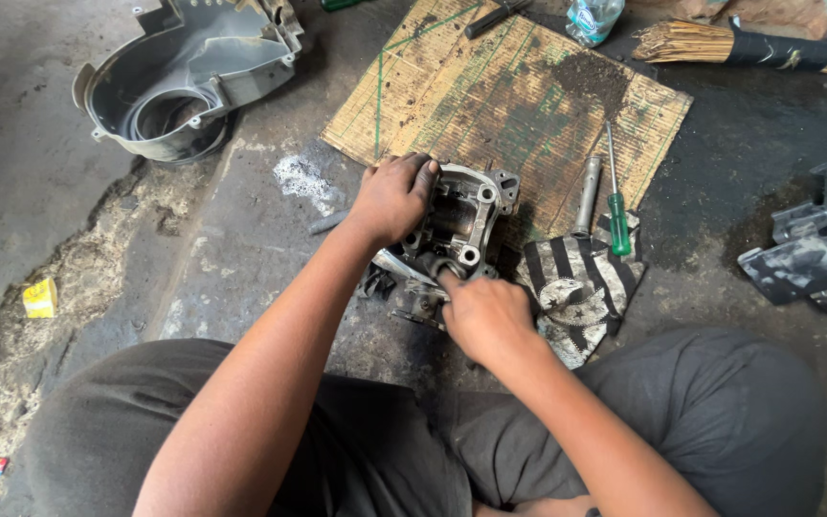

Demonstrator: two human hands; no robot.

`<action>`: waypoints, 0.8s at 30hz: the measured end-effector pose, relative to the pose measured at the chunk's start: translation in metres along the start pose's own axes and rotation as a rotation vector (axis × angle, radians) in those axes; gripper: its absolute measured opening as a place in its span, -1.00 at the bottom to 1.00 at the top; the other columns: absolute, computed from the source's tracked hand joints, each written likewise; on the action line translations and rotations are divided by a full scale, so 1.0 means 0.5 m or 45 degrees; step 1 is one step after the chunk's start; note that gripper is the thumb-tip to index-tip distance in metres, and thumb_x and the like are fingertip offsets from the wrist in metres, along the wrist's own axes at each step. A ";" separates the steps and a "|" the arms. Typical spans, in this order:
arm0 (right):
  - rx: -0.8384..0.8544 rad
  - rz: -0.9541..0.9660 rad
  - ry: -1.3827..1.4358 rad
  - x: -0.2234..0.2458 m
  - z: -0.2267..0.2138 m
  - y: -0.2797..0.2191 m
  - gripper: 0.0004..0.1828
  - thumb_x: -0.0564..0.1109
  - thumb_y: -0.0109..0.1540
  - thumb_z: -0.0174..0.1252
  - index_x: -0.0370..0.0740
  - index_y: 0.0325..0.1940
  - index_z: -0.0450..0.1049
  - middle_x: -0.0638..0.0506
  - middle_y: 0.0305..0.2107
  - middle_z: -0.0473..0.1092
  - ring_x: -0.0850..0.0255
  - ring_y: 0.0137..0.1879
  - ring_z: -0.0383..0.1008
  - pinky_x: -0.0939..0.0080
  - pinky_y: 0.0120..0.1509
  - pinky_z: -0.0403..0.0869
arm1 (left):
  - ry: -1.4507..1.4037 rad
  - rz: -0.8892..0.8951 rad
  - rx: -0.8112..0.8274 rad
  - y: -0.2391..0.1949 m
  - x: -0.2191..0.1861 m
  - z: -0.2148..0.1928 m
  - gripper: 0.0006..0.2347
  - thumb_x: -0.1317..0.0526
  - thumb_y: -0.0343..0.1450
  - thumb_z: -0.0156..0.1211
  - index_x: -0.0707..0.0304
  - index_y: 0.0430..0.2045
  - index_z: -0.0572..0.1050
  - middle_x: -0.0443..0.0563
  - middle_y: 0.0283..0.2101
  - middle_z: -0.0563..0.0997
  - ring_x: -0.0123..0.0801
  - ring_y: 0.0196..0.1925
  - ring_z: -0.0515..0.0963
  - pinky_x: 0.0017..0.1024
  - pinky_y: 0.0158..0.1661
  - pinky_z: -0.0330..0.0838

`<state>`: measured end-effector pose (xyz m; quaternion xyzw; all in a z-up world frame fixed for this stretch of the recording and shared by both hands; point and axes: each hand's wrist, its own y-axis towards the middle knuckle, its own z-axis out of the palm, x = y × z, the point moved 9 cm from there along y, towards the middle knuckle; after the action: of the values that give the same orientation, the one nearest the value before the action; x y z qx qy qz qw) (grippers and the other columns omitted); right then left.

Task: The person sits on the floor and scrubs a disassembled engine cylinder head with a wire brush and a cloth. They repeatedly scrub the internal surfaces and wipe the part, occasionally using a screwdriver to assist in cleaning specific areas.

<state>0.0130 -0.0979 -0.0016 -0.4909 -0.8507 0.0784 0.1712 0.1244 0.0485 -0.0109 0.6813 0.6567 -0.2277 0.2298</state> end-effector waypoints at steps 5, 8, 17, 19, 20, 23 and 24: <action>0.042 0.108 0.019 -0.031 0.007 -0.028 -0.55 0.02 0.21 0.13 -0.06 0.19 0.47 -0.19 -0.38 0.54 -0.11 -0.20 0.59 -0.15 -0.11 0.54 | 0.018 0.027 -0.040 -0.005 -0.003 -0.001 -0.56 -0.04 0.56 -0.21 0.30 0.07 0.49 0.21 0.13 0.54 0.03 0.26 0.40 0.01 0.24 0.14; -0.129 -0.043 0.043 -0.036 -0.009 -0.034 -0.53 -0.03 0.14 0.16 -0.08 0.15 0.50 -0.20 -0.44 0.53 -0.14 -0.24 0.57 -0.19 -0.15 0.52 | -0.006 0.044 -0.059 -0.005 -0.002 0.001 -0.57 -0.03 0.56 -0.22 0.29 0.06 0.50 0.19 0.15 0.55 0.02 0.27 0.40 0.01 0.24 0.15; -0.227 -0.124 -0.044 0.023 -0.016 0.012 -0.60 -0.03 0.17 0.20 -0.17 0.06 0.51 -0.13 -0.54 0.50 -0.10 -0.36 0.58 -0.15 -0.28 0.52 | -0.036 -0.039 -0.067 -0.007 -0.003 0.000 -0.58 -0.03 0.56 -0.22 0.25 0.02 0.53 0.18 0.10 0.57 0.02 0.24 0.42 0.03 0.23 0.16; -0.229 -0.132 -0.064 0.029 -0.019 0.006 -0.56 -0.06 0.13 0.21 -0.19 0.09 0.50 -0.14 -0.57 0.50 -0.09 -0.38 0.58 -0.12 -0.30 0.52 | -0.037 -0.036 -0.072 -0.005 -0.009 -0.006 -0.59 -0.03 0.55 -0.21 0.25 0.01 0.53 0.19 0.08 0.58 0.03 0.23 0.42 0.04 0.22 0.16; -0.227 -0.136 -0.074 0.029 -0.019 0.003 -0.54 -0.07 0.12 0.22 -0.20 0.10 0.50 -0.14 -0.59 0.50 -0.09 -0.40 0.58 -0.11 -0.31 0.52 | -0.042 -0.008 -0.083 -0.006 -0.015 -0.010 -0.59 -0.02 0.55 -0.21 0.27 0.00 0.53 0.19 0.08 0.58 0.05 0.22 0.43 0.04 0.21 0.16; -0.233 -0.108 -0.037 0.012 -0.021 -0.017 -0.66 -0.05 0.12 0.21 -0.16 -0.04 0.56 -0.13 -0.57 0.51 -0.06 -0.36 0.58 -0.12 -0.29 0.52 | -0.024 0.000 -0.106 -0.010 -0.016 -0.014 -0.59 -0.01 0.56 -0.20 0.28 0.01 0.53 0.21 0.06 0.59 0.06 0.20 0.44 0.02 0.21 0.19; -0.248 -0.076 -0.020 0.006 -0.022 -0.020 -0.67 -0.05 0.13 0.21 -0.14 -0.05 0.56 -0.14 -0.56 0.52 -0.08 -0.37 0.58 -0.12 -0.28 0.52 | -0.016 -0.007 -0.112 -0.013 -0.016 -0.011 -0.59 -0.01 0.56 -0.20 0.28 0.01 0.53 0.21 0.05 0.59 0.06 0.20 0.45 0.01 0.21 0.20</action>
<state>0.0077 -0.1005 0.0125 -0.4789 -0.8699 -0.0062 0.1183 0.1178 0.0459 -0.0017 0.6671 0.6666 -0.2035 0.2630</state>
